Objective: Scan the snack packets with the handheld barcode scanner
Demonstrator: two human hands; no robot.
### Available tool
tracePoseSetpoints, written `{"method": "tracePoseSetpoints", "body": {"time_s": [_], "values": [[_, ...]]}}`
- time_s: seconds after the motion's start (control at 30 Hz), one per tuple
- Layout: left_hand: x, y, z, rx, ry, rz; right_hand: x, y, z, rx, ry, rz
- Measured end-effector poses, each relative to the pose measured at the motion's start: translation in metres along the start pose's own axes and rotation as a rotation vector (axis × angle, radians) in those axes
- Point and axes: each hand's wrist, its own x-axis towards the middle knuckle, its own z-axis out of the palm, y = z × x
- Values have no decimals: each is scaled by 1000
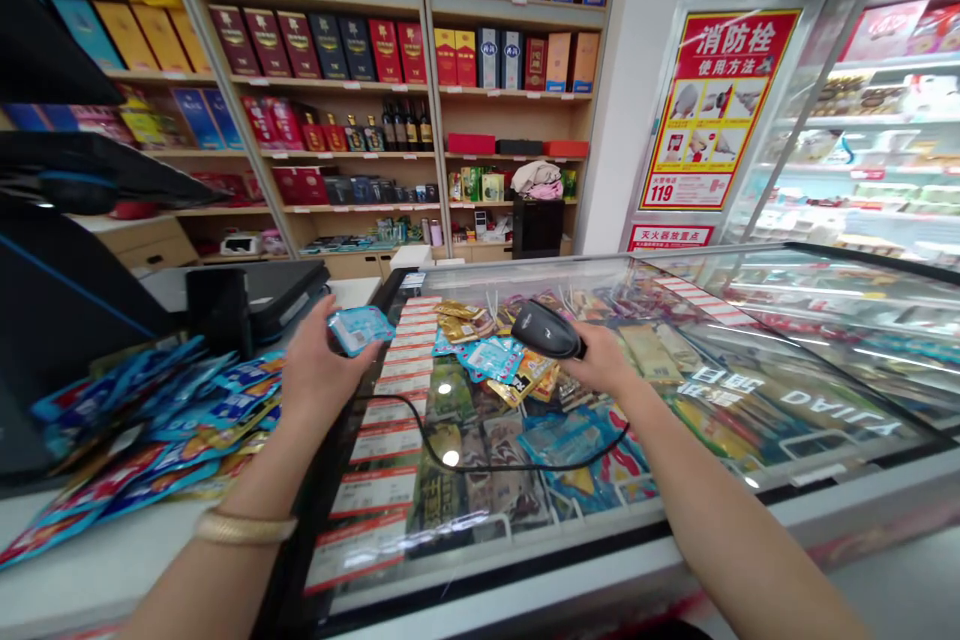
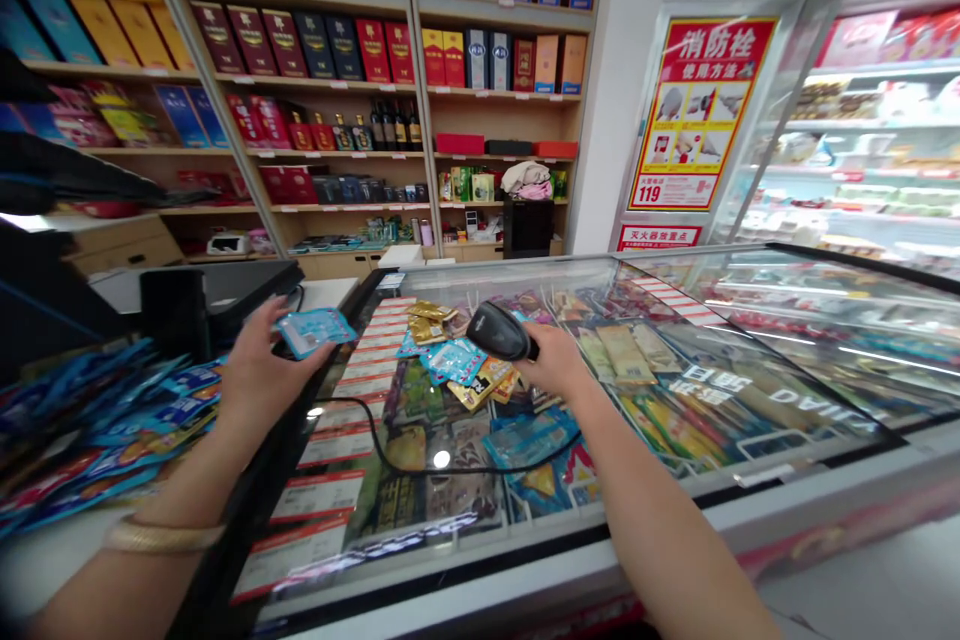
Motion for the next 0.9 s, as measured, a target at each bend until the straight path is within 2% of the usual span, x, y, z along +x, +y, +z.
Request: {"method": "tracePoseSetpoints", "body": {"time_s": [0.17, 0.3, 0.4, 0.5, 0.57, 0.67, 0.9], "values": [[9, -50, -53, 329, 104, -175, -1, 14, -3, -81, 46, 66], [2, -84, -70, 448, 80, -227, -2, 18, -3, -93, 65, 76], [-6, -86, -72, 473, 121, -172, -2, 18, -2, -104, 85, 78], [-10, -70, -68, 403, 209, -68, -3, 18, -1, -126, 97, 85], [-7, -56, -60, 324, 218, -3, -4, 19, -1, -142, 101, 94], [5, -37, -33, 237, 134, 98, -4, 20, -1, -156, 118, 110], [34, 11, 70, 180, -335, 234, -4, 28, 0, -157, 130, 120]]}}
